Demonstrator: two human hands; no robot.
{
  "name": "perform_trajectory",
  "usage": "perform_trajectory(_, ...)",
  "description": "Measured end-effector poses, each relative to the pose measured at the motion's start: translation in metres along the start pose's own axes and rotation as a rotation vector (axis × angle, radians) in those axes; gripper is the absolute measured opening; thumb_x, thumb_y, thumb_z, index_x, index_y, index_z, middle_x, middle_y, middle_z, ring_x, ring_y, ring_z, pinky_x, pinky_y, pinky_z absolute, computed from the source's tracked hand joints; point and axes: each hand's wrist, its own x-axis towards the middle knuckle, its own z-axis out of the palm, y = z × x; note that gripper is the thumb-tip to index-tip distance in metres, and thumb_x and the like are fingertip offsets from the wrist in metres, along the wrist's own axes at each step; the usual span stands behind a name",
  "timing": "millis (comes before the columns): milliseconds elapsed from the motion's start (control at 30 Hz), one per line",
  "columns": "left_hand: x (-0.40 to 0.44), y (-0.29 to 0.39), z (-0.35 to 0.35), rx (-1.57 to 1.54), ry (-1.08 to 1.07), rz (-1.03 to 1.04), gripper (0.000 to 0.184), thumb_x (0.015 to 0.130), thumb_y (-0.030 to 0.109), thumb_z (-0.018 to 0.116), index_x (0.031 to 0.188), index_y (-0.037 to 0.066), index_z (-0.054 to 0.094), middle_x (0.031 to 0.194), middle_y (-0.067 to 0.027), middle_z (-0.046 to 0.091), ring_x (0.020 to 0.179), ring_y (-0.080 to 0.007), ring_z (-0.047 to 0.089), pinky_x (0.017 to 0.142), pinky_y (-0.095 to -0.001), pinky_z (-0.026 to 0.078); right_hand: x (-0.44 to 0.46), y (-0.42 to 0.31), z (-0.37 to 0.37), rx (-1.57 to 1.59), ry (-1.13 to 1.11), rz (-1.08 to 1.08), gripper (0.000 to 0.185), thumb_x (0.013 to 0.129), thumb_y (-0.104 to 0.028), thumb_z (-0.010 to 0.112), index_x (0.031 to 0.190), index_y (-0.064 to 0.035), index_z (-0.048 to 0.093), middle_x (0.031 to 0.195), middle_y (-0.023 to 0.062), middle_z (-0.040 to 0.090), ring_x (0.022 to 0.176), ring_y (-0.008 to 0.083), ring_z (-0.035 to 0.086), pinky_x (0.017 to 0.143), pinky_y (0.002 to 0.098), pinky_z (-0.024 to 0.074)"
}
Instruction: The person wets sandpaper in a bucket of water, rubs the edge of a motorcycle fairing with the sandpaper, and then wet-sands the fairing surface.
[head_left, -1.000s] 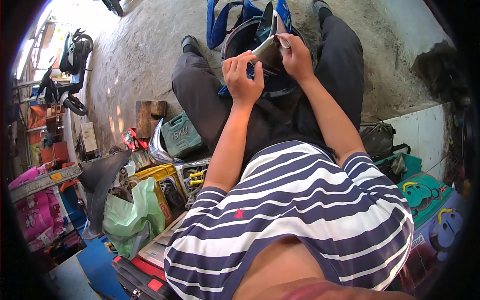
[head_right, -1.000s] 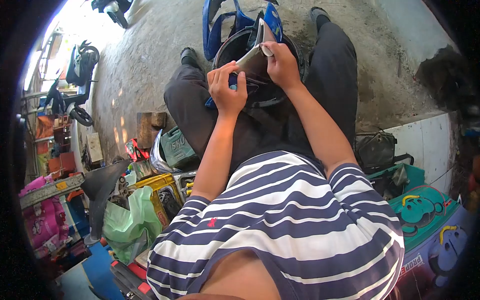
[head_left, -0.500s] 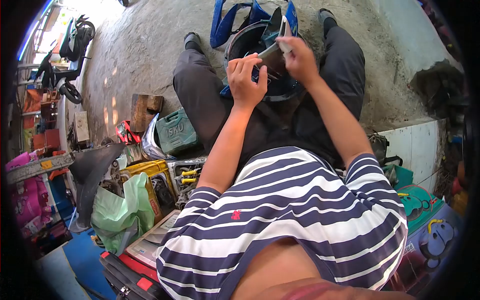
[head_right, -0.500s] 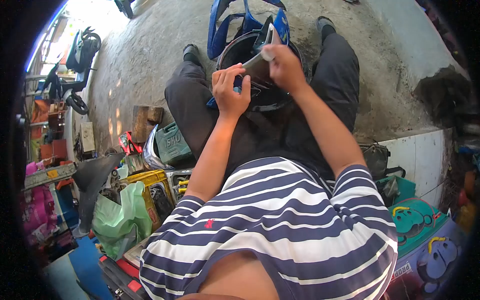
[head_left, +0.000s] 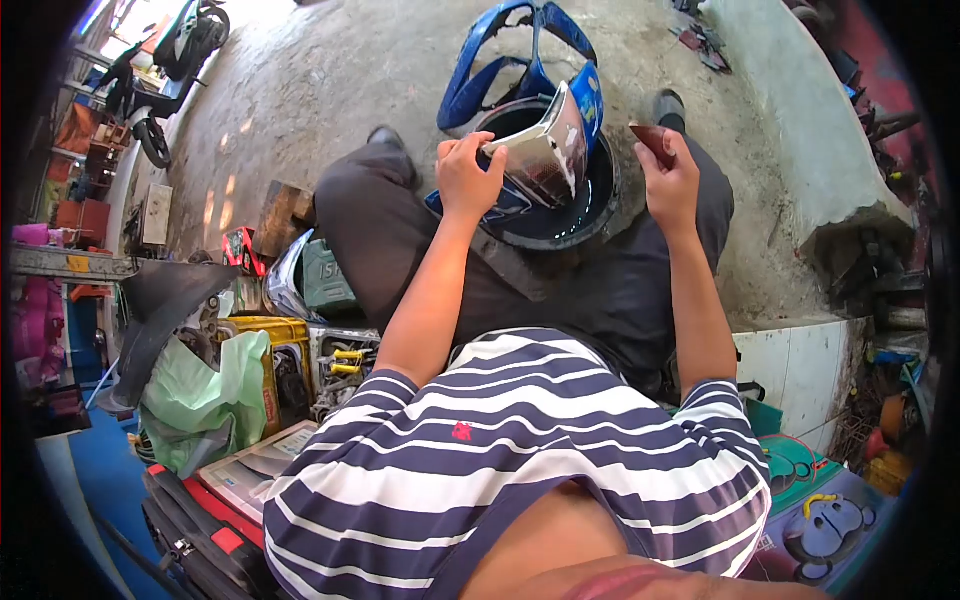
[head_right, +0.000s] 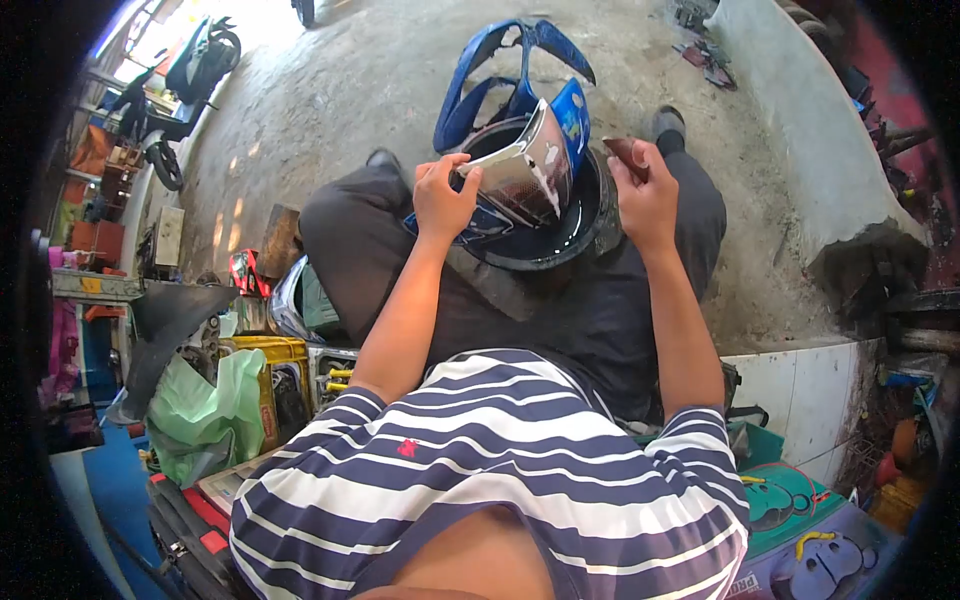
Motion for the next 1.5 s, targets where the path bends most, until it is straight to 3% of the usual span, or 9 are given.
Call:
perform_trajectory(333, 0.013, 0.015, 0.006, 0.233, -0.09, -0.11, 0.037, 0.094, 0.043, 0.077, 0.119, 0.016, 0.077, 0.115, -0.0081, 0.077, 0.12, -0.0327, 0.064, 0.101, -0.0507, 0.048, 0.087, -0.091, 0.024, -0.242, -0.361, -0.275, 0.016, 0.101, -0.003, 0.071, 0.117, -0.0036, 0.069, 0.092, 0.0098, 0.073, 0.082, 0.0109, 0.065, 0.077, 0.0283, 0.0537)
perform_trajectory(500, 0.019, 0.056, -0.003, 0.384, -0.416, 0.458, 0.058, 0.085, 0.044, 0.084, 0.134, 0.019, 0.068, 0.118, -0.0032, 0.069, 0.116, -0.0285, 0.062, 0.091, -0.0481, 0.046, 0.082, -0.082, 0.043, -0.317, -0.366, -0.251, 0.022, 0.103, -0.003, 0.068, 0.125, -0.002, 0.071, 0.089, 0.0087, 0.071, 0.078, 0.0096, 0.059, 0.073, 0.0274, 0.0509)
perform_trajectory(600, 0.028, 0.059, -0.01, 0.466, -0.621, 0.516, 0.067, 0.084, 0.047, 0.085, 0.142, 0.021, 0.063, 0.131, -0.0052, 0.065, 0.121, -0.0293, 0.06, 0.093, -0.0472, 0.046, 0.058, -0.072, 0.044, -0.362, -0.237, -0.213, 0.024, 0.102, -0.005, 0.064, 0.123, -0.0042, 0.075, 0.099, 0.021, 0.078, 0.083, 0.0217, 0.075, 0.077, 0.0346, 0.0564)
perform_trajectory(767, 0.029, 0.023, 0.016, 0.095, -0.584, 0.117, 0.089, 0.089, 0.045, 0.082, 0.163, 0.017, 0.042, 0.144, -0.0227, 0.057, 0.13, -0.0465, 0.059, 0.108, -0.0551, 0.049, -0.008, -0.036, 0.055, -0.295, -0.089, 0.106, 0.024, 0.103, -0.011, 0.066, 0.122, -0.0009, 0.074, 0.098, 0.021, 0.078, 0.086, 0.0227, 0.076, 0.079, 0.0343, 0.0564)
perform_trajectory(867, 0.028, 0.015, 0.047, -0.219, -0.4, -0.044, 0.074, 0.096, 0.046, 0.073, 0.158, 0.015, 0.048, 0.139, -0.0296, 0.061, 0.125, -0.0516, 0.06, 0.104, -0.0579, 0.051, -0.028, 0.0, 0.069, -0.244, 0.067, 0.231, 0.024, 0.103, -0.011, 0.065, 0.122, -0.0011, 0.074, 0.1, 0.0212, 0.078, 0.089, 0.025, 0.077, 0.081, 0.0355, 0.057)
perform_trajectory(900, 0.025, 0.022, 0.043, -0.184, -0.427, -0.071, 0.067, 0.104, 0.041, 0.064, 0.159, 0.008, 0.047, 0.14, -0.0292, 0.063, 0.133, -0.0456, 0.059, 0.112, -0.0495, 0.047, -0.032, 0.019, 0.079, -0.128, 0.159, 0.186, 0.025, 0.102, -0.013, 0.066, 0.123, -0.0023, 0.074, 0.1, 0.0204, 0.078, 0.09, 0.0268, 0.077, 0.082, 0.0375, 0.057)
perform_trajectory(1100, 0.026, 0.023, 0.045, -0.141, -0.463, -0.114, 0.056, 0.101, 0.026, 0.068, 0.153, 0.011, 0.055, 0.14, -0.0242, 0.066, 0.132, -0.0416, 0.062, 0.112, -0.0483, 0.047, -0.045, 0.009, 0.118, -0.15, 0.227, 0.209, 0.022, 0.099, -0.006, 0.068, 0.12, -0.0017, 0.074, 0.1, 0.0203, 0.078, 0.088, 0.0291, 0.078, 0.078, 0.0373, 0.0569)
perform_trajectory(1367, 0.006, 0.035, 0.026, 0.176, -0.371, -0.2, 0.052, 0.107, 0.044, 0.056, 0.152, 0.019, 0.058, 0.137, -0.0201, 0.07, 0.128, -0.0418, 0.064, 0.109, -0.051, 0.049, -0.055, 0.014, 0.135, -0.202, 0.24, 0.029, 0.036, 0.089, 0.006, 0.062, 0.119, -0.0081, 0.074, 0.108, 0.0208, 0.075, 0.102, 0.0442, 0.07, 0.09, 0.0498, 0.0563)
perform_trajectory(1500, 0.002, 0.037, 0.021, 0.106, -0.43, -0.172, 0.05, 0.107, 0.041, 0.055, 0.151, 0.017, 0.06, 0.13, -0.0222, 0.073, 0.124, -0.0429, 0.066, 0.107, -0.0517, 0.05, -0.05, 0.022, 0.131, -0.276, 0.319, 0.03, 0.034, 0.088, 0.005, 0.064, 0.117, -0.008, 0.074, 0.104, 0.0205, 0.074, 0.101, 0.0435, 0.07, 0.089, 0.0487, 0.0563)
